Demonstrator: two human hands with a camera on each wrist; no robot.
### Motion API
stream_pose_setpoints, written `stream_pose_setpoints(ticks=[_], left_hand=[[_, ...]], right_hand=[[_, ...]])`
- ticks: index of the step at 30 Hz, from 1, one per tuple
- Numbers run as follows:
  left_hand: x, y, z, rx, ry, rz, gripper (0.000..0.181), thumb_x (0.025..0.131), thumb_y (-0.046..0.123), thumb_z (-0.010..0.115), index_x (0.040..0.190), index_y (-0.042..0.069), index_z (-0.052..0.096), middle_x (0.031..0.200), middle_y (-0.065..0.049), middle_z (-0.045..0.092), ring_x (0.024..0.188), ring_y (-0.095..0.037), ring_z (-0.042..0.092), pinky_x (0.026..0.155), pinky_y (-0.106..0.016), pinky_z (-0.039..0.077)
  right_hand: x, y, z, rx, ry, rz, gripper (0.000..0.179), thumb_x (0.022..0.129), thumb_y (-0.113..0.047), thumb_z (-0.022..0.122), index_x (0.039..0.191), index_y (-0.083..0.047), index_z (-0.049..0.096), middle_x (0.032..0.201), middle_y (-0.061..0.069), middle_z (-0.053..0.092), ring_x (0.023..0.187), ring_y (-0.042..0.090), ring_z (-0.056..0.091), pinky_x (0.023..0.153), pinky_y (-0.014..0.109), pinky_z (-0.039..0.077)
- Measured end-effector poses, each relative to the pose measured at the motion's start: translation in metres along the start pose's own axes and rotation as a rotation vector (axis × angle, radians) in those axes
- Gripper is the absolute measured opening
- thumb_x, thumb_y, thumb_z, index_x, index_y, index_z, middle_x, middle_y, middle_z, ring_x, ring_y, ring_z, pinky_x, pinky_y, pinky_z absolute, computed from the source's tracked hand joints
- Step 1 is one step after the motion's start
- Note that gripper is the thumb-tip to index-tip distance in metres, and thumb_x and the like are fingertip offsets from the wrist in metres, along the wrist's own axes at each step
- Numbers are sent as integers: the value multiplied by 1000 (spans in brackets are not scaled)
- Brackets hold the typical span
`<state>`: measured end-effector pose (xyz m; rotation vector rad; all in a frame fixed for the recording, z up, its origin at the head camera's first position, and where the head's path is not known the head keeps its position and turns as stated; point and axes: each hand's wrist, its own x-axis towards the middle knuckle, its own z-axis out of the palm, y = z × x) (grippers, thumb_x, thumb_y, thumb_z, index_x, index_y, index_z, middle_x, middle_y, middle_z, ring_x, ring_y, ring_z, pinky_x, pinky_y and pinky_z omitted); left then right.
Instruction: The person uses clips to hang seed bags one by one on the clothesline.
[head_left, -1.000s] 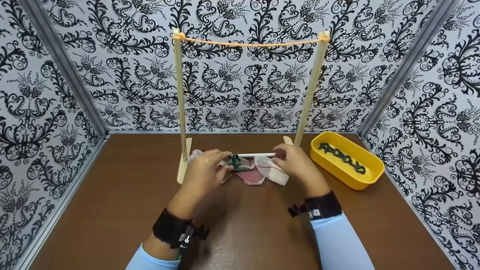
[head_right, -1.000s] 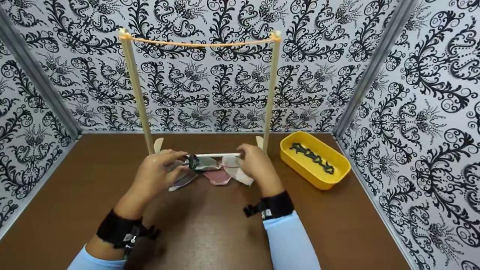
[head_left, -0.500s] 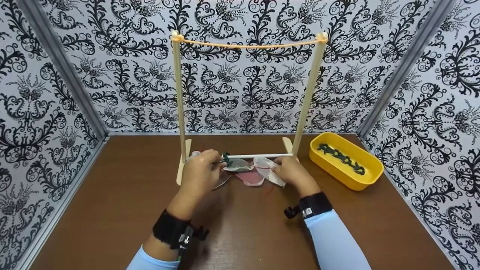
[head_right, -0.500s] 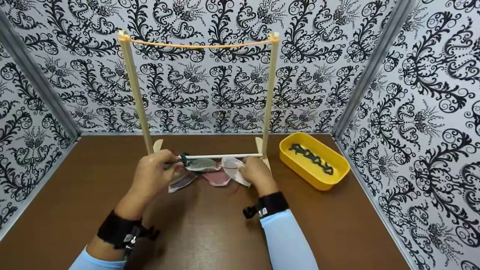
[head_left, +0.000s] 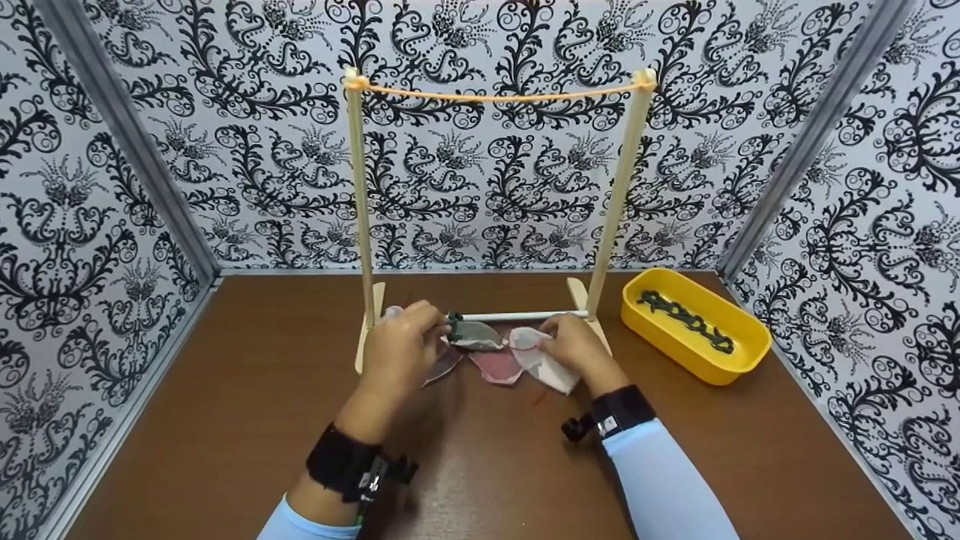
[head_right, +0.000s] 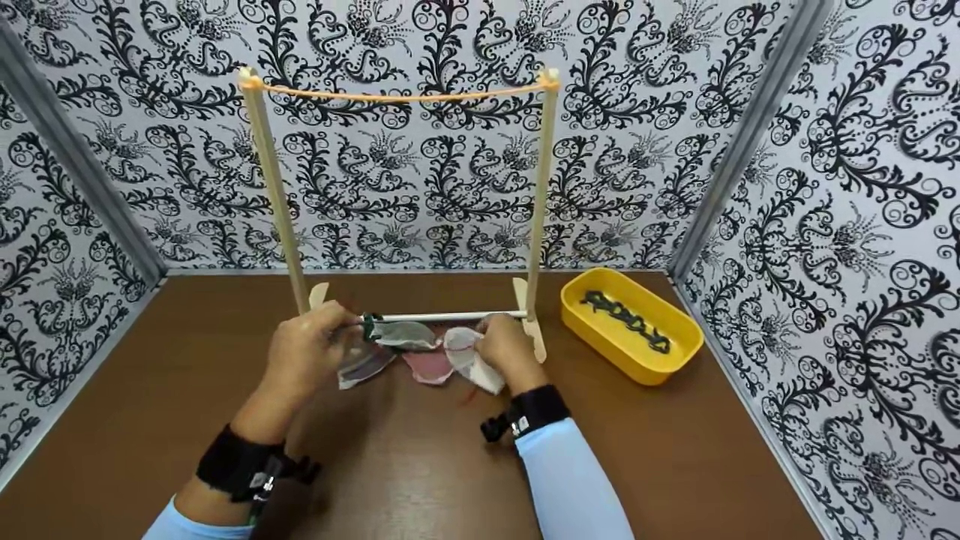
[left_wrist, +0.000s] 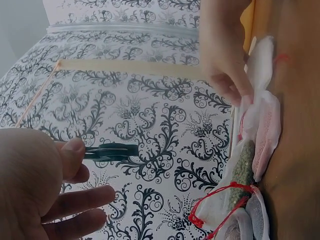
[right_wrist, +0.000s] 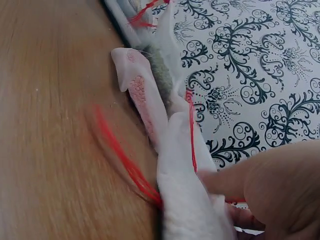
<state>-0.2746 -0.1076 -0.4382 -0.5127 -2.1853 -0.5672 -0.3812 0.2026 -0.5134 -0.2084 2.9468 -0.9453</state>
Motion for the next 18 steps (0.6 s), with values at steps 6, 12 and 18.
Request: stream_pose_setpoints(ticks=[6, 12, 18], left_hand=[[1, 1, 1, -5, 10, 2, 17, 91, 17, 92, 87, 12, 76, 86, 0, 77, 66, -29, 67, 63, -46, 56], [2, 0, 1, -40, 53, 8, 15, 95, 18, 89, 89, 12, 77, 86, 2, 77, 68, -26, 71, 64, -43, 59], [0, -3, -2, -76, 104, -14, 14, 96, 20, 88, 91, 13, 78, 86, 1, 77, 75, -25, 78, 65, -45, 63]], right_hand=[[-1, 3, -10, 10, 12, -48, 9, 100, -10, 81, 95, -4, 75, 96, 14, 75, 89, 26, 69, 76, 36, 59], [-6, -5, -34, 157, 43, -71, 8, 102, -7, 79, 105, 0, 76, 104, 20, 78, 99, 32, 73, 88, 41, 64], [-17, -18, -57, 177, 29, -143, 19, 101, -7, 79, 119, -1, 85, 112, 19, 84, 105, 30, 77, 96, 41, 64]])
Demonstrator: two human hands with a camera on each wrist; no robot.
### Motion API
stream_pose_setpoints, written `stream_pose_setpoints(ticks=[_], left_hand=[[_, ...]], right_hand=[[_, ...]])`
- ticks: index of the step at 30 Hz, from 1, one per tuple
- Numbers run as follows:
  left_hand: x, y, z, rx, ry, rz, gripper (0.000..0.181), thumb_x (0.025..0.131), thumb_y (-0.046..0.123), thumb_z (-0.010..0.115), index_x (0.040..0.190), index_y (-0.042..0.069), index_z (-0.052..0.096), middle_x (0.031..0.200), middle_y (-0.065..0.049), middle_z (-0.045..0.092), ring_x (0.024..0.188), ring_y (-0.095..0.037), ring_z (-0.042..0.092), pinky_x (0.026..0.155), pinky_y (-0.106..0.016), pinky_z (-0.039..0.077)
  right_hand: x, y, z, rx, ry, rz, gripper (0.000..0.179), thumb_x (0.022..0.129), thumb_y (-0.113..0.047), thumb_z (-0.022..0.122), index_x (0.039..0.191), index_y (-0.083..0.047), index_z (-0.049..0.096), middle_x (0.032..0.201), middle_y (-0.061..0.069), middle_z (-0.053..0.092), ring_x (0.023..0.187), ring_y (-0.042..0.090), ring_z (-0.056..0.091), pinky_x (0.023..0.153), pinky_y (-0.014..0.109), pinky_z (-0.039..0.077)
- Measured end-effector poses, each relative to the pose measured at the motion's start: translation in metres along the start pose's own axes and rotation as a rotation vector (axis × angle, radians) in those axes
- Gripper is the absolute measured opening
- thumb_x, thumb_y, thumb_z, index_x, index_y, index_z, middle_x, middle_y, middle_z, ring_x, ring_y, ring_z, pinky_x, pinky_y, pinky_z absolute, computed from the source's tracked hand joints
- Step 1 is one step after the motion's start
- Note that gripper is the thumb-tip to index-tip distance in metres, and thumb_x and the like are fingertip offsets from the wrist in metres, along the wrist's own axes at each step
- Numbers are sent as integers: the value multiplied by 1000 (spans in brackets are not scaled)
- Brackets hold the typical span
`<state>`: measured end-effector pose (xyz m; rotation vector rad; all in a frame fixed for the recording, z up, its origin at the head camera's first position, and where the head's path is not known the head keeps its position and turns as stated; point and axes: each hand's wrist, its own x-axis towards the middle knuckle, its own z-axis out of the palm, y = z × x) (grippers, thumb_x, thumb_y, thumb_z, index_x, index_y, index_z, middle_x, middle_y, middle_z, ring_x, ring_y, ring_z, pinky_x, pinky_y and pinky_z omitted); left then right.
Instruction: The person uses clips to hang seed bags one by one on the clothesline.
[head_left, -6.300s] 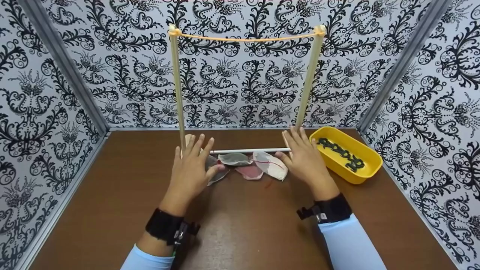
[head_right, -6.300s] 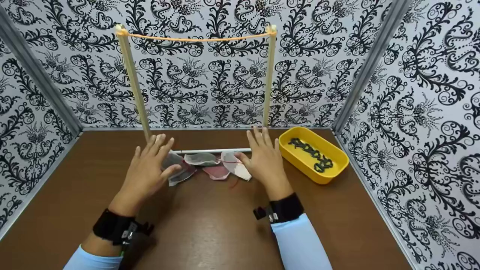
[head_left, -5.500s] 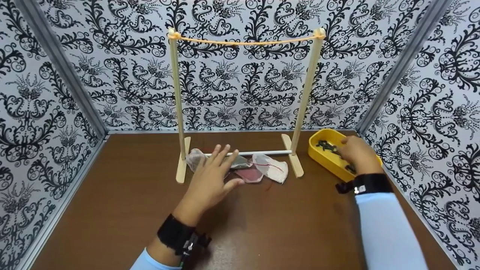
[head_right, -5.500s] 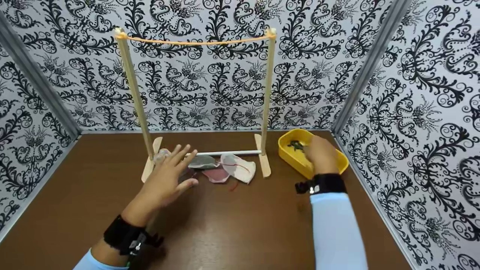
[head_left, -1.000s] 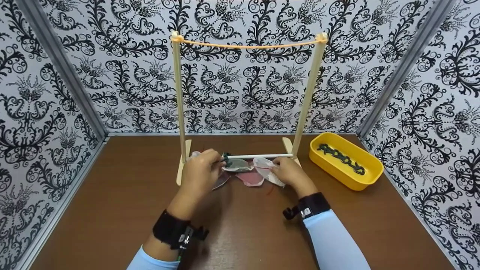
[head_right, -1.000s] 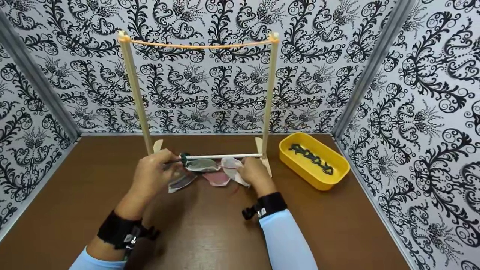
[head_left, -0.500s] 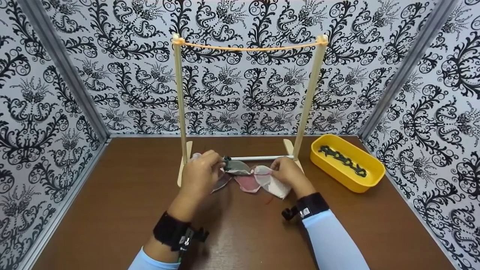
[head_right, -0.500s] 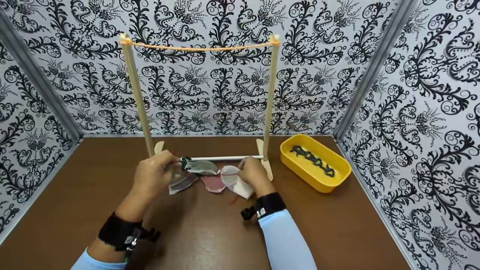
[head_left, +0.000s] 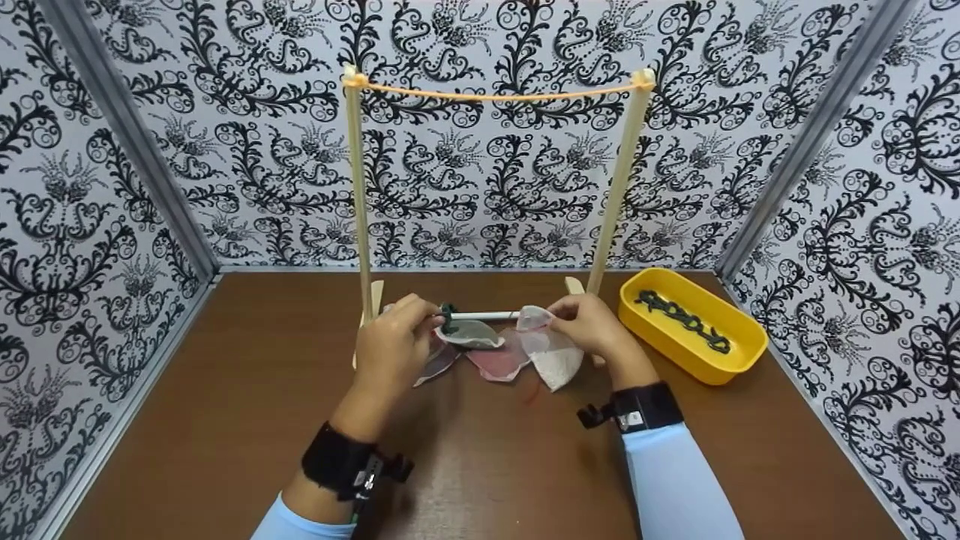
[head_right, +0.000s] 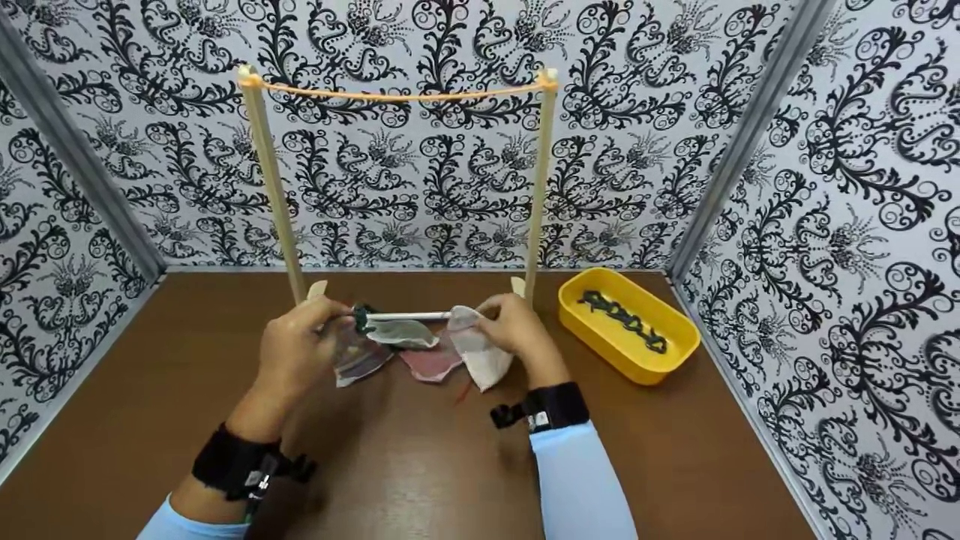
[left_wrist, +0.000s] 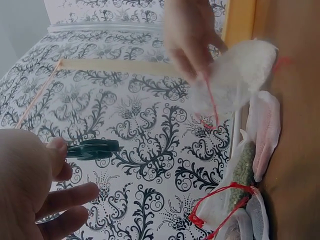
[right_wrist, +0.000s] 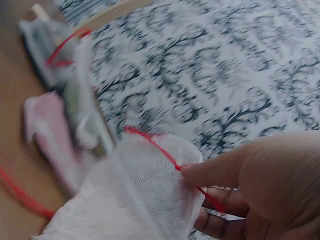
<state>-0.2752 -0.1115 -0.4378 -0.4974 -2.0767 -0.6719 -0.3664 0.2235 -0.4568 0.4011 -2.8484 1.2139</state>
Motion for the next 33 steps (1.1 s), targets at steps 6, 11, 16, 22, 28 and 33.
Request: stream_pose_setpoints(ticks=[6, 11, 16, 22, 28, 33], left_hand=[[9, 3, -4, -14, 11, -17, 12, 96, 19, 88, 92, 12, 79, 86, -1, 77, 72, -24, 77, 59, -46, 61], [48, 12, -5, -33, 38, -1, 9, 102, 14, 81, 96, 10, 77, 89, -5, 78, 69, -26, 75, 58, -42, 61], [108, 24, -12, -65, -7, -16, 18, 109, 21, 74, 100, 5, 75, 94, -9, 72, 66, -24, 67, 55, -34, 55], [188, 48, -15, -114, -67, -40, 21, 112, 21, 68, 103, 2, 74, 101, -10, 73, 78, -27, 71, 67, -33, 59], [245, 74, -9, -94, -121, -158, 26, 114, 29, 64, 111, 6, 76, 104, 0, 65, 83, -13, 66, 70, -23, 53], [277, 88, 0, -37, -175, -239, 25, 115, 33, 62, 116, 12, 77, 105, 9, 58, 90, -6, 66, 77, -18, 55]], right_hand=[[-10, -21, -15, 37, 82, -37, 14, 103, -12, 80, 112, -3, 87, 107, 17, 84, 92, 25, 73, 78, 29, 59], [-13, -44, -31, 2, 209, -32, 16, 105, -17, 80, 113, -4, 86, 113, 17, 85, 101, 31, 77, 92, 41, 65], [-2, -69, -54, -48, 302, -75, 20, 106, -20, 81, 115, -3, 83, 113, 19, 84, 102, 36, 78, 94, 52, 68], [21, -106, -94, -82, 404, -89, 22, 108, -20, 77, 120, -2, 80, 114, 18, 82, 97, 32, 76, 84, 39, 69], [42, -141, -126, -58, 497, -82, 22, 111, -19, 72, 123, -1, 79, 118, 18, 82, 95, 27, 76, 71, 18, 62], [54, -162, -143, -73, 546, -79, 22, 111, -22, 74, 124, -5, 80, 121, 14, 83, 99, 22, 76, 79, 22, 64]])
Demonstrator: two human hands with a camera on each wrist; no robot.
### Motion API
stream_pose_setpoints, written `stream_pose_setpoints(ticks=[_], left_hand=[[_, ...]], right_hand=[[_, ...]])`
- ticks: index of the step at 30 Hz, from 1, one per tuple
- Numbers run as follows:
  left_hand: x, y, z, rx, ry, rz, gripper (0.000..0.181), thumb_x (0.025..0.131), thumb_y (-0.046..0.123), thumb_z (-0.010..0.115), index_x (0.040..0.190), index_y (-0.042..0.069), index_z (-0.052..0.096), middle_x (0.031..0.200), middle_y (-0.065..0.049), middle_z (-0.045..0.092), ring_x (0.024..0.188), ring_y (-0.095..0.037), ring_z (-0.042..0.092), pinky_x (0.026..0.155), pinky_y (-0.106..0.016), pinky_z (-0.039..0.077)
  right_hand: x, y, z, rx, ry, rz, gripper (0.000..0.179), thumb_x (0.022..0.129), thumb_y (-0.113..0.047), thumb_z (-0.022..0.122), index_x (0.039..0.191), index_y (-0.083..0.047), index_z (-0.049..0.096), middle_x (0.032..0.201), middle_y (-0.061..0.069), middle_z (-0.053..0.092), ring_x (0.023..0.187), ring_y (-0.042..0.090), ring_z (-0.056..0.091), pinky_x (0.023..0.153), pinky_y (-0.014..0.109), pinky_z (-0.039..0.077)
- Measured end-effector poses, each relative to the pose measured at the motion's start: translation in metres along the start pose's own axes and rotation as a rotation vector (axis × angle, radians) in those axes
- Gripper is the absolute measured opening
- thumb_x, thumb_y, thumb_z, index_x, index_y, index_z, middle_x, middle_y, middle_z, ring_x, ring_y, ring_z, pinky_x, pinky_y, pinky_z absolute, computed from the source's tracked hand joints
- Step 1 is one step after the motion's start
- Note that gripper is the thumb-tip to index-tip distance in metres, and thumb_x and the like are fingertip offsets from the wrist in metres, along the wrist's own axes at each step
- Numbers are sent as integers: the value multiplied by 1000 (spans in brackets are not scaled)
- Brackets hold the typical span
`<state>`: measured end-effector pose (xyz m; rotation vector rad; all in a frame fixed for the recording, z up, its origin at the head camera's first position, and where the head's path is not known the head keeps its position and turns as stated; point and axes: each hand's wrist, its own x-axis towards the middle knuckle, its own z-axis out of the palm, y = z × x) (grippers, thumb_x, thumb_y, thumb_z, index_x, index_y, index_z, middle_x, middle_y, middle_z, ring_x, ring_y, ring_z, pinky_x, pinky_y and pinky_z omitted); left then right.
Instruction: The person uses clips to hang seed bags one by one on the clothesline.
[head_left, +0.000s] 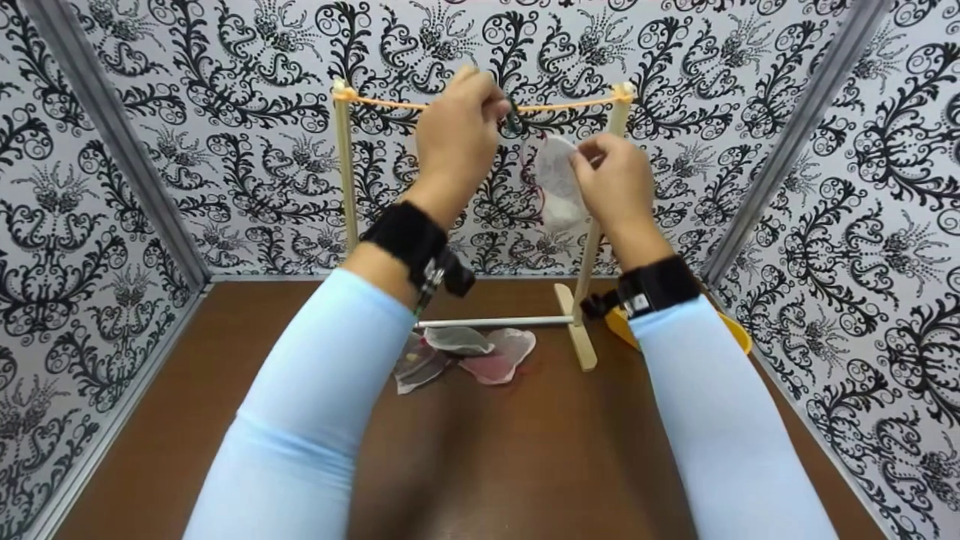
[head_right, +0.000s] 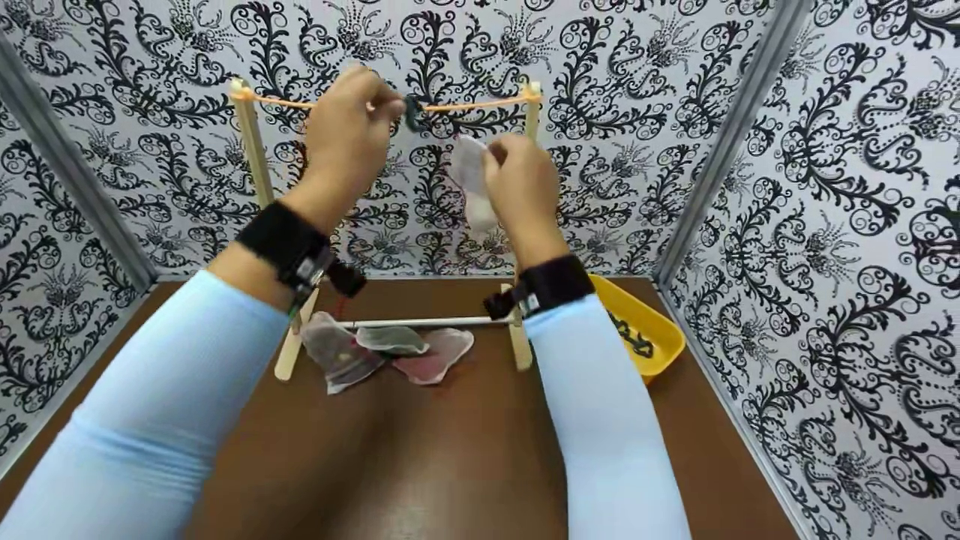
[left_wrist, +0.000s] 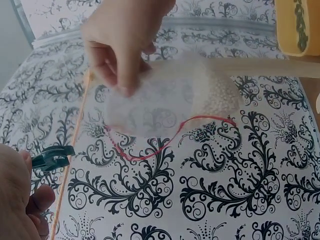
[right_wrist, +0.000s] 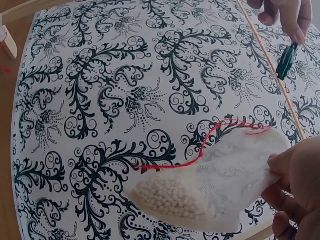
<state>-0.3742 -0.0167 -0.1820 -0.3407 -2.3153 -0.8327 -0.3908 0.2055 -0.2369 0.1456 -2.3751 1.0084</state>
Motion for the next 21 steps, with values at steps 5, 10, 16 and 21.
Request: stream_pose_setpoints(ticks=[5, 10, 16, 21], left_hand=[[17, 11, 4, -15, -36, -105, 19, 115, 33, 65, 116, 17, 76, 107, 12, 58, 96, -7, 66, 82, -22, 56], [25, 17, 5, -88, -27, -147, 19, 113, 35, 68, 118, 19, 76, 110, 12, 61, 99, -6, 65, 84, -24, 55], [26, 21, 3, -132, -5, -95, 19, 112, 34, 70, 117, 18, 78, 110, 12, 60, 98, -4, 62, 84, -22, 52], [30, 23, 10, -78, -53, -132, 14, 113, 30, 68, 116, 19, 76, 115, 11, 63, 104, -7, 64, 87, -23, 55]], right_hand=[[11, -8, 0, 18, 39, 11, 20, 110, -24, 77, 121, -8, 81, 120, 11, 84, 99, 18, 76, 84, 27, 65], [16, -8, 6, 34, 49, 14, 18, 108, -24, 80, 118, -9, 82, 118, 10, 85, 99, 17, 76, 88, 28, 65], [16, -4, 8, 58, 18, 56, 15, 107, -25, 80, 116, -13, 82, 112, 4, 82, 96, 15, 69, 86, 30, 60], [18, 0, 10, 101, 49, 37, 15, 107, -23, 81, 115, -11, 82, 112, 7, 82, 94, 13, 70, 85, 27, 62]])
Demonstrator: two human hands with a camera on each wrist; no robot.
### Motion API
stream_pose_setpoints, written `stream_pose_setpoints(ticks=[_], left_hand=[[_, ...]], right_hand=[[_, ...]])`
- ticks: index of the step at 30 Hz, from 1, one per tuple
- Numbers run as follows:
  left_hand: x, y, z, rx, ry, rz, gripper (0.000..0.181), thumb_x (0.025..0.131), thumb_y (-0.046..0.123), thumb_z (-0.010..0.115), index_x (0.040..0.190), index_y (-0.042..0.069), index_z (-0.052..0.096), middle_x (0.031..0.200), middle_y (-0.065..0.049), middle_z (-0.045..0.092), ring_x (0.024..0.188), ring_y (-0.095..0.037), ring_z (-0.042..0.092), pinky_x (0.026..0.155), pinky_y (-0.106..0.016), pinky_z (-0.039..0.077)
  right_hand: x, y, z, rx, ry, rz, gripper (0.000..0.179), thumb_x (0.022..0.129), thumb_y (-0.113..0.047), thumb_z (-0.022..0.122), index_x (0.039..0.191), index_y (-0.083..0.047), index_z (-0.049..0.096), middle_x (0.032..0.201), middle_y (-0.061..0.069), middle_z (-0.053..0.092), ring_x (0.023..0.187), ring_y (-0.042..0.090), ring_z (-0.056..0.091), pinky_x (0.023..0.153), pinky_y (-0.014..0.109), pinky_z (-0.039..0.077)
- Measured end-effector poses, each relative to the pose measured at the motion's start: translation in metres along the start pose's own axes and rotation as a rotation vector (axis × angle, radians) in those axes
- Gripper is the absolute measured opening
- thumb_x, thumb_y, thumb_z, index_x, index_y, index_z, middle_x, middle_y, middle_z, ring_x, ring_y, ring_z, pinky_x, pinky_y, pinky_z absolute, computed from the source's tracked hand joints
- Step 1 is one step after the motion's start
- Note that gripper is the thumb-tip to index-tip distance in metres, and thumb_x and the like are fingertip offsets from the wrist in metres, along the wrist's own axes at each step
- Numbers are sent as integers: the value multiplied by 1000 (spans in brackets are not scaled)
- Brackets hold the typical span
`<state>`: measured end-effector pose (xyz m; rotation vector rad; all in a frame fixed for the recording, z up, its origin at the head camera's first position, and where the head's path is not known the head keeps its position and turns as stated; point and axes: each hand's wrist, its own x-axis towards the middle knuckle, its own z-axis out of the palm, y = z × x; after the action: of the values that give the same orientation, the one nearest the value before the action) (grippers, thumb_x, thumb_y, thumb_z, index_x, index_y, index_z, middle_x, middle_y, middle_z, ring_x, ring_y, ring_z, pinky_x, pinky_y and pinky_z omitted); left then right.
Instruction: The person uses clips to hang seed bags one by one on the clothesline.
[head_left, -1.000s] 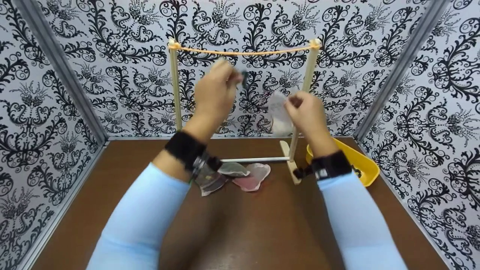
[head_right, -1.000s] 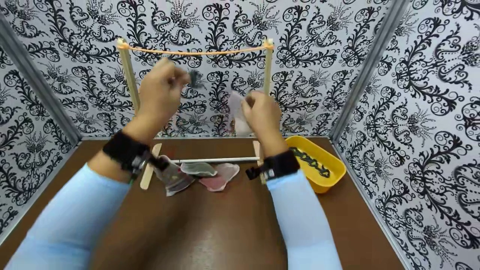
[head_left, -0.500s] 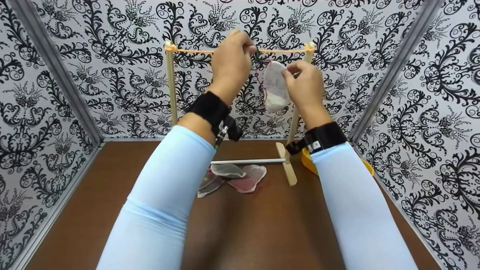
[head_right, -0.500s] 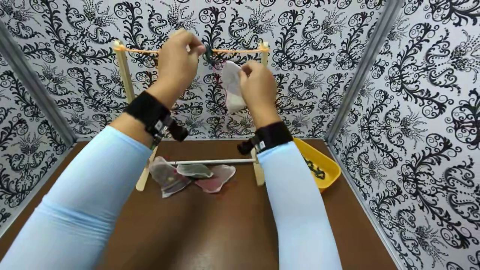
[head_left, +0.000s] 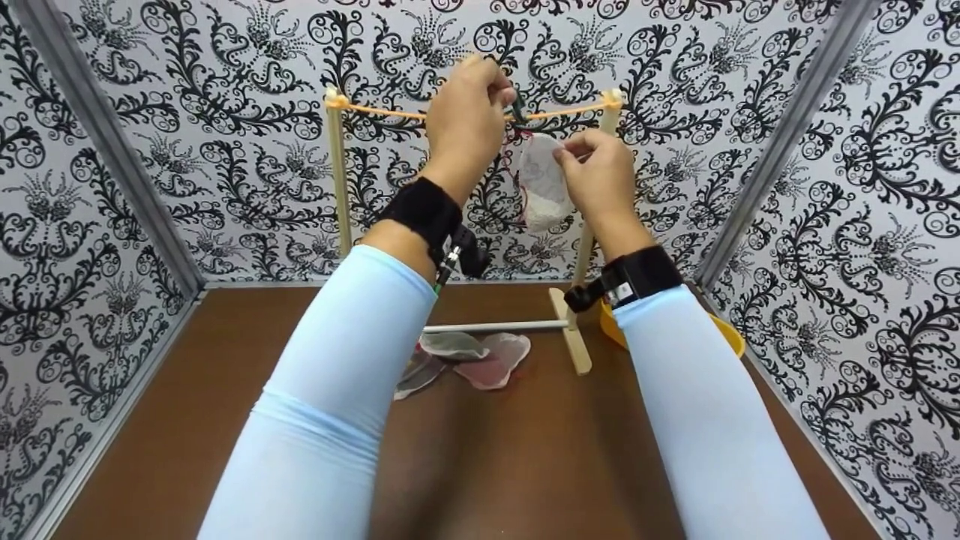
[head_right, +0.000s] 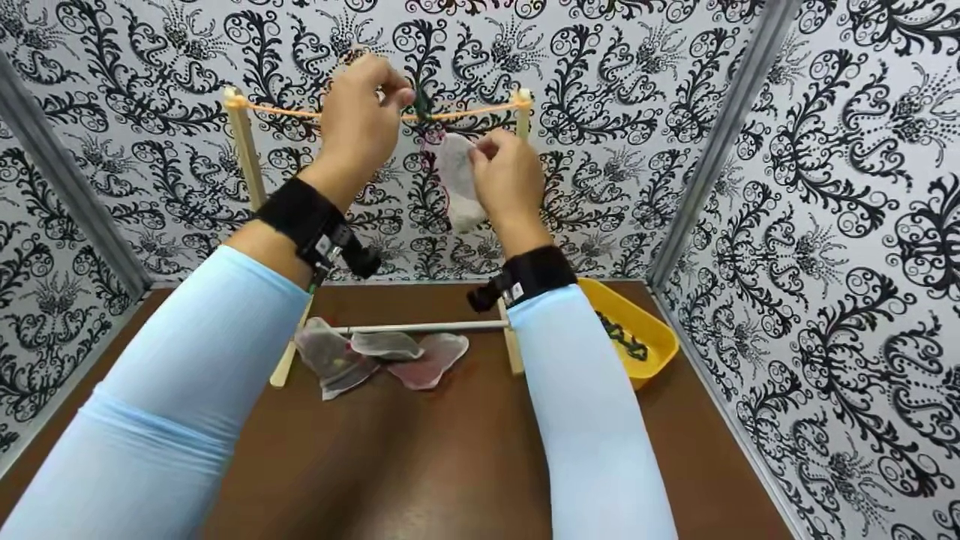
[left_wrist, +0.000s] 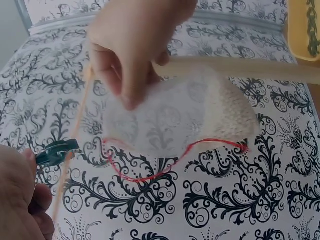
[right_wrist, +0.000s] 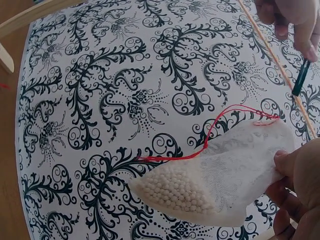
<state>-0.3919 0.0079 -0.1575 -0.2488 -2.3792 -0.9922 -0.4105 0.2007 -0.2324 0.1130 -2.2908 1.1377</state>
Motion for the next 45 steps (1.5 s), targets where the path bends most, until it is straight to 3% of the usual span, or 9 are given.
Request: stream_pose_setpoints(ticks=[6, 16, 23, 26, 32, 36, 39, 42, 45], left_hand=[[3, 1, 10, 29, -35, 9, 16, 112, 33, 69, 117, 19, 76, 119, 9, 68, 107, -12, 70, 88, -27, 56], [-1, -1, 12, 87, -69, 69, 17, 112, 31, 71, 119, 18, 78, 125, 4, 73, 111, -13, 71, 96, -28, 58], [-7, -4, 13, 149, -166, 24, 37, 114, 37, 68, 147, 22, 68, 148, 5, 67, 117, -12, 69, 97, -25, 58], [-11, -8, 13, 133, -205, 21, 44, 114, 38, 67, 154, 22, 62, 151, 5, 65, 115, -11, 67, 94, -23, 58], [-19, -19, 11, 13, -204, 46, 53, 112, 38, 71, 160, 21, 60, 132, 2, 62, 104, -12, 62, 85, -25, 56], [-37, -33, 6, -46, -129, 76, 53, 111, 39, 73, 159, 19, 62, 128, 0, 64, 103, -11, 61, 87, -25, 57], [-63, -53, 2, -103, -35, 129, 40, 111, 35, 75, 146, 15, 71, 121, -2, 70, 100, -13, 65, 88, -27, 58], [-94, -82, -1, -149, 28, 165, 28, 110, 31, 77, 129, 10, 78, 112, -5, 75, 97, -18, 69, 89, -32, 61], [-127, -118, -4, -129, 23, 122, 26, 109, 31, 77, 123, 9, 79, 110, -6, 79, 95, -22, 74, 90, -36, 64]], right_hand=[[2, 1, 2, 93, 71, -12, 11, 105, -19, 84, 110, -9, 83, 105, 6, 82, 90, 11, 71, 80, 24, 61], [1, -9, 1, 264, 62, 11, 11, 103, -18, 86, 108, -9, 83, 95, -4, 76, 90, 12, 71, 83, 24, 62], [-1, -1, 5, 283, 64, 5, 10, 102, -15, 86, 108, -8, 83, 94, -5, 79, 88, 11, 72, 83, 24, 63], [-2, 2, 7, 282, 57, 13, 10, 102, -16, 86, 108, -9, 83, 95, -4, 79, 89, 12, 73, 83, 24, 64], [-3, 10, 13, 283, 54, -8, 8, 102, -14, 86, 108, -8, 83, 94, -5, 78, 89, 12, 72, 85, 24, 63], [-7, 15, 17, 259, 31, -14, 9, 103, -15, 85, 108, -8, 83, 94, -5, 78, 89, 11, 71, 86, 24, 61], [-11, 18, 18, 244, 14, -16, 10, 103, -15, 85, 108, -8, 82, 96, -4, 78, 90, 11, 70, 86, 23, 60], [-13, 20, 17, 239, 17, -23, 10, 103, -16, 85, 108, -7, 83, 96, -3, 80, 89, 11, 71, 84, 22, 60], [-15, 20, 16, 236, 19, -23, 10, 103, -17, 85, 107, -8, 83, 95, -4, 80, 87, 10, 71, 83, 22, 60]])
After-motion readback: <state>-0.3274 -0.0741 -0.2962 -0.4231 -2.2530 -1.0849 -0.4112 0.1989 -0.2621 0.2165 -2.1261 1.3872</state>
